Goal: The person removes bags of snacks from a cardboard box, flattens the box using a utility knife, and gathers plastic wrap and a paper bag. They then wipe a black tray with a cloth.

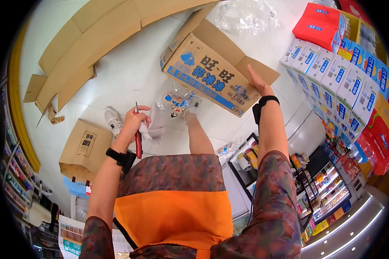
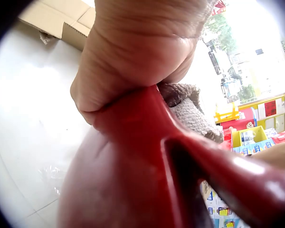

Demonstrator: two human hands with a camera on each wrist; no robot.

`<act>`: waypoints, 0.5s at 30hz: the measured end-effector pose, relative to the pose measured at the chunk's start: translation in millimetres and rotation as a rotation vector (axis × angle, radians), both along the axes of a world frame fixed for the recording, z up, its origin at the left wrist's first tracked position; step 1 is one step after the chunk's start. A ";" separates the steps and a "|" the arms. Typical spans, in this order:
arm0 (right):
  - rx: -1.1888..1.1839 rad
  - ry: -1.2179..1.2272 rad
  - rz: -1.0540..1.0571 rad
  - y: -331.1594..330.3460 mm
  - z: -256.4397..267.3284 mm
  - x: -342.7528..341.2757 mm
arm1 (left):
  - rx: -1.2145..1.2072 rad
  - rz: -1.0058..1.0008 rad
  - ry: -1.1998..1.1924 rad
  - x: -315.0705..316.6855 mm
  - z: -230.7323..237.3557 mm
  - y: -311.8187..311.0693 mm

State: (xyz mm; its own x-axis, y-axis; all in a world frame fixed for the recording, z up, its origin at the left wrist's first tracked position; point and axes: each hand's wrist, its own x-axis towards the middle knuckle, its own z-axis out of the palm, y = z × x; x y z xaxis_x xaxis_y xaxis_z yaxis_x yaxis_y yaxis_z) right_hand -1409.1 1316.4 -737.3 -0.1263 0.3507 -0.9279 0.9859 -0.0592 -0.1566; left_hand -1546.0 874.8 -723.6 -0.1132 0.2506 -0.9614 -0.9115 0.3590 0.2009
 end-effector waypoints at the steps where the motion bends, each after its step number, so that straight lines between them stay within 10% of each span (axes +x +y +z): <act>1: 0.009 -0.003 0.025 14.0 -16.9 25.5 | 0.015 -0.006 -0.006 7.0 -8.3 5.1; 9: -0.467 0.189 -0.492 -3.1 77.1 75.0 | 0.136 -0.126 -0.006 28.9 5.0 52.3; 15: -0.355 0.444 -0.823 -96.9 159.6 14.1 | 0.303 -0.079 0.055 22.6 64.1 83.9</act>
